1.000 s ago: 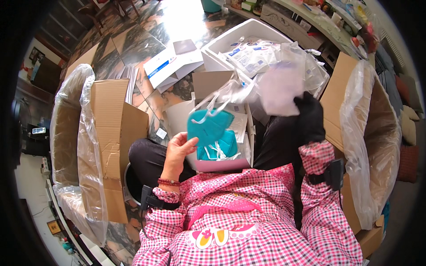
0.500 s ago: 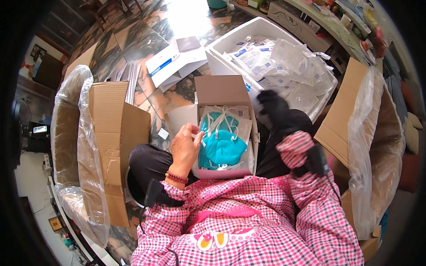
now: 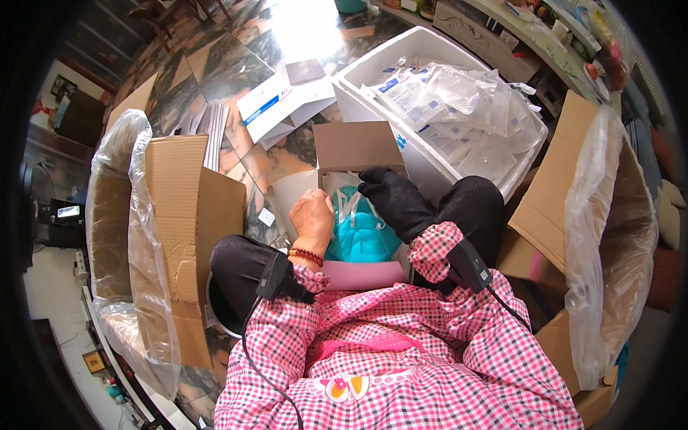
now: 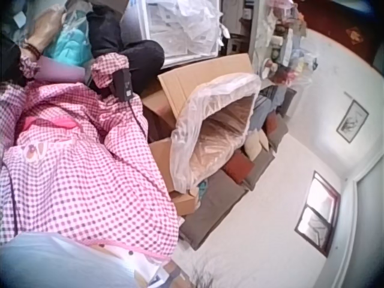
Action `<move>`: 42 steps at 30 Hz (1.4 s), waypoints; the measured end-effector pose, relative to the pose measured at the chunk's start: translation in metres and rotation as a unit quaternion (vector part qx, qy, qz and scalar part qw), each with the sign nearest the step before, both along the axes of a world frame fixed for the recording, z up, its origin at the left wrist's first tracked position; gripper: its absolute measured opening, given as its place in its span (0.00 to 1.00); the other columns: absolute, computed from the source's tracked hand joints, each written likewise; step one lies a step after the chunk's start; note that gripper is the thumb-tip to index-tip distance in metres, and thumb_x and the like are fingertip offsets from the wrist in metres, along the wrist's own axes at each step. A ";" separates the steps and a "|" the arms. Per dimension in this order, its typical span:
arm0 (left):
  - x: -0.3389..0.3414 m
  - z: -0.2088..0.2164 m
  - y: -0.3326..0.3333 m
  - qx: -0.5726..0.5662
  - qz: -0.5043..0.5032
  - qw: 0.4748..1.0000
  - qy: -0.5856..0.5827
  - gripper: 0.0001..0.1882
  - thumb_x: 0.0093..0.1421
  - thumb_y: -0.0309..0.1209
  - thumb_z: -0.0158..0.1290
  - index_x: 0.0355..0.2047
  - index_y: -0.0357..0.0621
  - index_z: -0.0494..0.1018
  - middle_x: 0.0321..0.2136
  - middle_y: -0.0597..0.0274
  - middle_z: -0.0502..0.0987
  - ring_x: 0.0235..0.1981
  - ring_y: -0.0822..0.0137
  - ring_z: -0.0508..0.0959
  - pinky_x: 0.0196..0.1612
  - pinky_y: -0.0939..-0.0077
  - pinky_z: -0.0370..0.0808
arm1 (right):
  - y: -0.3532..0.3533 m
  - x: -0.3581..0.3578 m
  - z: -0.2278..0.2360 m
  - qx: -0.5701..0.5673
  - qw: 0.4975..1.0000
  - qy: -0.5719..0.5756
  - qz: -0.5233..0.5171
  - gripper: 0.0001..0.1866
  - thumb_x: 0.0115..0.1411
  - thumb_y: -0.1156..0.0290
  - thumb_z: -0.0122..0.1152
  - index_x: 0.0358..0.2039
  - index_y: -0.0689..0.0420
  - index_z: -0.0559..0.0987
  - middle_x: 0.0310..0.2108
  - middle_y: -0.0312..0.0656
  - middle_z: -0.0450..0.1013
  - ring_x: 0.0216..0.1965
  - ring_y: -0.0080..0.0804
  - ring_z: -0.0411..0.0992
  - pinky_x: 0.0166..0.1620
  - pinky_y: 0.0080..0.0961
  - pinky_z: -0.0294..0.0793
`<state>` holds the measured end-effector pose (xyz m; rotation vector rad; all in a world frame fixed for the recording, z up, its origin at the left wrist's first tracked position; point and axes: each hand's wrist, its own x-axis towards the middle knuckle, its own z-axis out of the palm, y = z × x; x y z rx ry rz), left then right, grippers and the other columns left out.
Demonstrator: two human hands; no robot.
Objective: Unpacking and inspecting medical masks from boxes and organizing them.
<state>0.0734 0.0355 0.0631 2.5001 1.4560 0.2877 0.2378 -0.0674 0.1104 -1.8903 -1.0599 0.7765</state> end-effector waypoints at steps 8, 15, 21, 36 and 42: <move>-0.013 0.064 -0.004 -0.113 -0.060 0.918 -0.375 0.03 0.60 0.26 0.60 0.30 0.39 0.79 0.26 0.63 0.74 0.22 0.68 0.74 0.29 0.73 0.71 | 0.002 0.014 0.018 0.164 0.969 -0.187 0.000 0.21 0.58 0.67 0.67 0.52 0.56 0.79 0.50 0.49 0.77 0.53 0.45 0.75 0.55 0.36 0.73; -0.022 0.098 -0.009 -0.061 -0.093 0.891 -0.440 0.02 0.62 0.25 0.60 0.35 0.41 0.80 0.29 0.67 0.76 0.28 0.77 0.76 0.29 0.82 0.71 | 0.021 0.011 0.060 0.113 0.987 0.079 0.086 0.14 0.63 0.69 0.63 0.49 0.58 0.81 0.45 0.43 0.78 0.47 0.30 0.76 0.50 0.27 0.75; -0.017 0.117 -0.017 0.016 -0.141 0.894 -0.425 0.06 0.63 0.30 0.60 0.32 0.42 0.77 0.26 0.61 0.76 0.23 0.67 0.76 0.27 0.71 0.71 | 0.017 -0.016 0.075 0.213 0.929 -0.234 0.191 0.09 0.60 0.63 0.62 0.32 0.55 0.81 0.29 0.49 0.77 0.34 0.52 0.76 0.36 0.42 0.74; -0.042 0.044 0.012 -0.138 0.129 0.905 -0.381 0.13 0.61 0.34 0.61 0.27 0.36 0.75 0.20 0.54 0.78 0.22 0.66 0.78 0.28 0.70 0.72 | -0.012 -0.068 0.095 0.343 0.822 -0.429 0.150 0.08 0.51 0.65 0.67 0.28 0.52 0.77 0.26 0.40 0.70 0.36 0.41 0.72 0.44 0.38 0.71; -0.062 0.051 0.005 -0.071 0.097 0.970 -0.212 0.11 0.57 0.33 0.61 0.29 0.36 0.76 0.24 0.48 0.79 0.30 0.46 0.80 0.39 0.55 0.76 | -0.021 -0.038 0.087 0.287 0.872 -0.393 0.045 0.09 0.50 0.72 0.66 0.34 0.50 0.79 0.26 0.35 0.73 0.34 0.36 0.74 0.40 0.34 0.74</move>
